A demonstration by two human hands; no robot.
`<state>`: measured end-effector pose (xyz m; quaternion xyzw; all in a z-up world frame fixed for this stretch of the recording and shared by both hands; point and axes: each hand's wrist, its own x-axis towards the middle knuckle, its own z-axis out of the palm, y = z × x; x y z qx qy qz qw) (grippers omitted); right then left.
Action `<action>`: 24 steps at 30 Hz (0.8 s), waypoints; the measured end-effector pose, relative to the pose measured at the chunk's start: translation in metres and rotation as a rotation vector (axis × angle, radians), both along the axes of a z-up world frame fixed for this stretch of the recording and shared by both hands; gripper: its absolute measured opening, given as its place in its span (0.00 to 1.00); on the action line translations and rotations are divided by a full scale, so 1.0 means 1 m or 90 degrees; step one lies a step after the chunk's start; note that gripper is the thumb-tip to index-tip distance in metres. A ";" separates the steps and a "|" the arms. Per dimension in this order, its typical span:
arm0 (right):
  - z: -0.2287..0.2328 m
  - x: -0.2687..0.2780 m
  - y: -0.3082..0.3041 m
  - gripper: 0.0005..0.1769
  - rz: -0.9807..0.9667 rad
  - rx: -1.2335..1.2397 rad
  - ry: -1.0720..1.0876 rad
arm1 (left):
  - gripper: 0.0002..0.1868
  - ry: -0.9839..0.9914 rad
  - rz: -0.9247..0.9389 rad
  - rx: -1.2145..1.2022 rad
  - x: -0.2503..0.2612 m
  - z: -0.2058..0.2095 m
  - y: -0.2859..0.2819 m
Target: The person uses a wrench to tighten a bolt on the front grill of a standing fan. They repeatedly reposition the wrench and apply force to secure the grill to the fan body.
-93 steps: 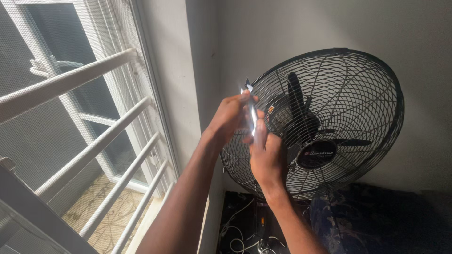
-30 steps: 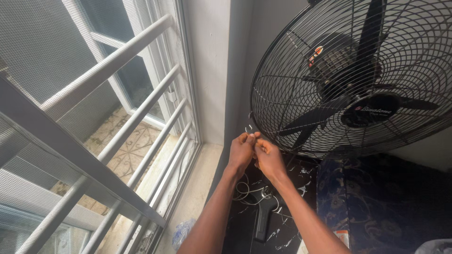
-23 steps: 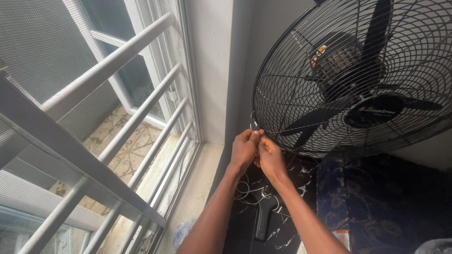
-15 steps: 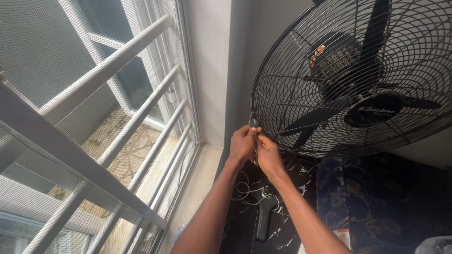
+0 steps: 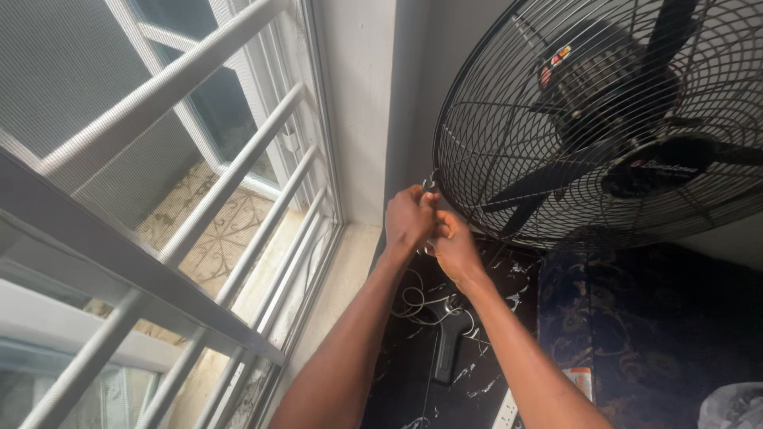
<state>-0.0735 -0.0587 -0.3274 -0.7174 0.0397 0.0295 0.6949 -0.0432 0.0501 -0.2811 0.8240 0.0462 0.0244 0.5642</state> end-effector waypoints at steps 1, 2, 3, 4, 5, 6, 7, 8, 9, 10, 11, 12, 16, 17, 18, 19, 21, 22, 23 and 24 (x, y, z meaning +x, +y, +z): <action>-0.002 -0.001 0.000 0.20 0.004 -0.014 0.011 | 0.13 -0.015 0.000 0.034 -0.002 0.000 0.001; -0.005 0.002 0.000 0.21 0.010 -0.030 0.016 | 0.13 -0.034 0.003 0.066 -0.001 -0.001 -0.001; -0.007 0.004 -0.003 0.22 0.016 -0.046 0.022 | 0.13 -0.061 0.001 0.028 0.000 -0.002 -0.003; -0.011 0.006 -0.005 0.20 0.034 -0.043 0.016 | 0.12 -0.086 0.005 -0.010 0.001 -0.005 -0.003; -0.016 0.010 -0.007 0.18 0.051 -0.040 0.011 | 0.12 -0.112 0.009 -0.048 0.001 -0.007 -0.004; -0.020 0.017 -0.010 0.16 0.068 -0.034 0.001 | 0.11 -0.091 0.022 -0.029 0.002 -0.008 -0.006; -0.026 0.021 -0.014 0.16 0.077 -0.046 0.003 | 0.10 -0.069 0.034 -0.010 0.003 -0.009 -0.010; -0.032 0.025 -0.017 0.16 0.088 -0.056 0.002 | 0.09 -0.049 0.049 0.008 0.004 -0.008 -0.013; -0.039 0.028 -0.020 0.16 0.099 -0.067 0.002 | 0.08 -0.097 0.067 0.046 0.005 -0.008 -0.015; -0.047 0.029 -0.023 0.14 0.120 -0.067 -0.031 | 0.08 -0.139 0.082 0.083 0.003 -0.010 -0.018; -0.054 0.032 -0.023 0.12 0.140 -0.067 -0.063 | 0.07 -0.181 0.096 0.121 0.002 -0.012 -0.020; -0.059 0.035 -0.026 0.11 0.156 -0.066 -0.095 | 0.06 -0.187 0.104 0.122 0.001 -0.014 -0.022; -0.067 0.044 -0.025 0.15 0.192 -0.065 -0.224 | 0.04 -0.216 0.137 0.175 -0.002 -0.017 -0.028; -0.066 0.045 -0.023 0.15 0.186 -0.056 -0.231 | 0.05 -0.225 0.147 0.200 -0.002 -0.016 -0.030; -0.065 0.042 -0.021 0.15 0.179 -0.045 -0.236 | 0.05 -0.229 0.155 0.218 -0.004 -0.015 -0.033; -0.062 0.039 -0.019 0.15 0.153 -0.003 -0.185 | 0.05 -0.234 0.164 0.236 -0.005 -0.014 -0.034; -0.050 0.032 -0.012 0.14 0.098 0.079 -0.085 | 0.05 -0.235 0.173 0.241 -0.007 -0.013 -0.034; -0.042 0.027 -0.010 0.15 0.079 -0.058 -0.111 | 0.06 -0.232 0.171 0.227 -0.008 -0.012 -0.034; -0.033 0.022 -0.010 0.16 0.059 -0.196 -0.135 | 0.07 -0.228 0.169 0.214 -0.008 -0.011 -0.034; -0.025 0.017 -0.011 0.18 0.036 -0.332 -0.158 | 0.08 -0.177 0.164 0.189 -0.007 -0.008 -0.033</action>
